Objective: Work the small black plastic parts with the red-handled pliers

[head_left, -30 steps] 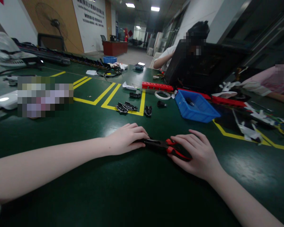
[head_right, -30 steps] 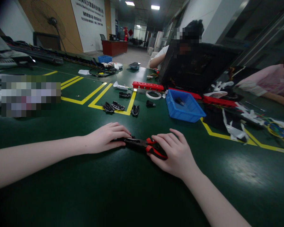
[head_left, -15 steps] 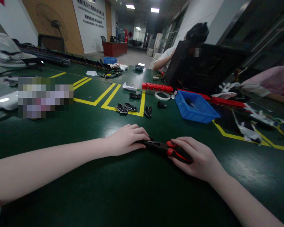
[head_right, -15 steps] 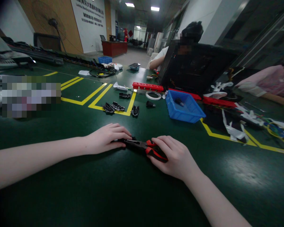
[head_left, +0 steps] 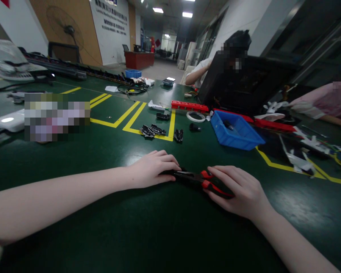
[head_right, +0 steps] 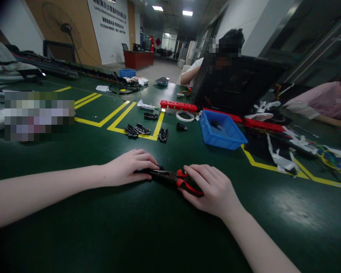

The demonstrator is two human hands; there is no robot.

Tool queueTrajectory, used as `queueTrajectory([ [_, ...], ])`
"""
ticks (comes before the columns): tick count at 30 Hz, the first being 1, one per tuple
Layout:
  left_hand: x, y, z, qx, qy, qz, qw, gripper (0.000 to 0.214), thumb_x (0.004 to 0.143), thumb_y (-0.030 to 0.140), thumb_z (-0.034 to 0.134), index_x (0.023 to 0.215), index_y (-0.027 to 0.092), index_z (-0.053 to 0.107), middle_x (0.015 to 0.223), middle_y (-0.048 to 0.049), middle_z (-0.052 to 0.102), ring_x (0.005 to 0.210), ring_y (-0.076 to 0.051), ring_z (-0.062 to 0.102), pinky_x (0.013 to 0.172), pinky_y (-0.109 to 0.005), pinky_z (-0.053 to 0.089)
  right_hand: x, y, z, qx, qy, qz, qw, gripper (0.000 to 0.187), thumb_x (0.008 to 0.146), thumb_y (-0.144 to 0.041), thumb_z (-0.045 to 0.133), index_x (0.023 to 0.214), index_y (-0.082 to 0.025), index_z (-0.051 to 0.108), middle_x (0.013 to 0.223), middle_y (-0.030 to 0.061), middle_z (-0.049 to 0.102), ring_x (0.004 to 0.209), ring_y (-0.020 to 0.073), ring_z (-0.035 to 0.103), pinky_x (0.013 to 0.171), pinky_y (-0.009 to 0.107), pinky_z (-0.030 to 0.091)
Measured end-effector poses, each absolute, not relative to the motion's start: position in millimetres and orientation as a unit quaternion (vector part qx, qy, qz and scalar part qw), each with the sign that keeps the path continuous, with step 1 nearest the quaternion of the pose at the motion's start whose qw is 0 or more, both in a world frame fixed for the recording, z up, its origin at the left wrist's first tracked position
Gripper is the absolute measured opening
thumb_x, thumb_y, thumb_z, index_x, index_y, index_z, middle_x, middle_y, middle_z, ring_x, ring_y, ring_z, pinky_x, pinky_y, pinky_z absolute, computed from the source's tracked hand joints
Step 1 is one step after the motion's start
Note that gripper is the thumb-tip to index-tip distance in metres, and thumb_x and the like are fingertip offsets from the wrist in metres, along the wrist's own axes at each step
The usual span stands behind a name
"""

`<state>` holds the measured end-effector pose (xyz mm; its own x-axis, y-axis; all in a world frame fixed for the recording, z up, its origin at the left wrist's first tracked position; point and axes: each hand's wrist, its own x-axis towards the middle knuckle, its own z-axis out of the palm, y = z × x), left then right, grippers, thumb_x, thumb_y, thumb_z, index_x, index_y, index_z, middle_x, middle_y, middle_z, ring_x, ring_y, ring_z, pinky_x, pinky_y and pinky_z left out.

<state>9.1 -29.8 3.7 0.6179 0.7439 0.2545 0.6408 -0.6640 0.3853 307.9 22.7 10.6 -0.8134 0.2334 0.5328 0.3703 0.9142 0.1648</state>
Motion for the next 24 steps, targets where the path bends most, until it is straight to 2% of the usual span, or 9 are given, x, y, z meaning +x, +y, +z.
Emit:
queueTrajectory([
  [14,8.5,-29.4,6.2,0.893,0.383,0.196,0.135,0.028,0.096,0.022,0.06,0.123,0.022,0.063,0.131,-0.0036,0.063,0.108,-0.023,0.056,0.09,-0.038,0.046,307.0,20.4,10.7,-0.163,-0.946,-0.123,0.253,0.037,0.084,-0.031,0.066,0.114,-0.01,0.06,0.099,0.0157,0.068,0.084,0.0233,0.068,0.069,0.035,0.058],
  [20,9.4,-30.0,6.6,0.893,0.385,0.196,0.129,0.029,0.095,0.021,0.06,0.124,0.022,0.063,0.132,-0.0033,0.063,0.107,-0.023,0.057,0.089,-0.039,0.047,309.2,22.3,9.2,-0.163,-0.947,-0.134,0.243,0.039,0.084,-0.032,0.065,0.116,-0.011,0.059,0.101,0.0155,0.066,0.086,0.024,0.066,0.071,0.036,0.058],
  [24,9.5,-29.7,5.2,0.891,0.383,0.206,0.128,0.027,0.094,0.021,0.062,0.121,0.021,0.065,0.129,-0.0041,0.064,0.106,-0.023,0.057,0.089,-0.038,0.047,308.7,22.8,10.2,-0.177,-0.949,-0.131,0.226,0.045,0.085,-0.032,0.063,0.124,-0.012,0.056,0.111,0.0165,0.065,0.093,0.0256,0.065,0.077,0.039,0.057],
])
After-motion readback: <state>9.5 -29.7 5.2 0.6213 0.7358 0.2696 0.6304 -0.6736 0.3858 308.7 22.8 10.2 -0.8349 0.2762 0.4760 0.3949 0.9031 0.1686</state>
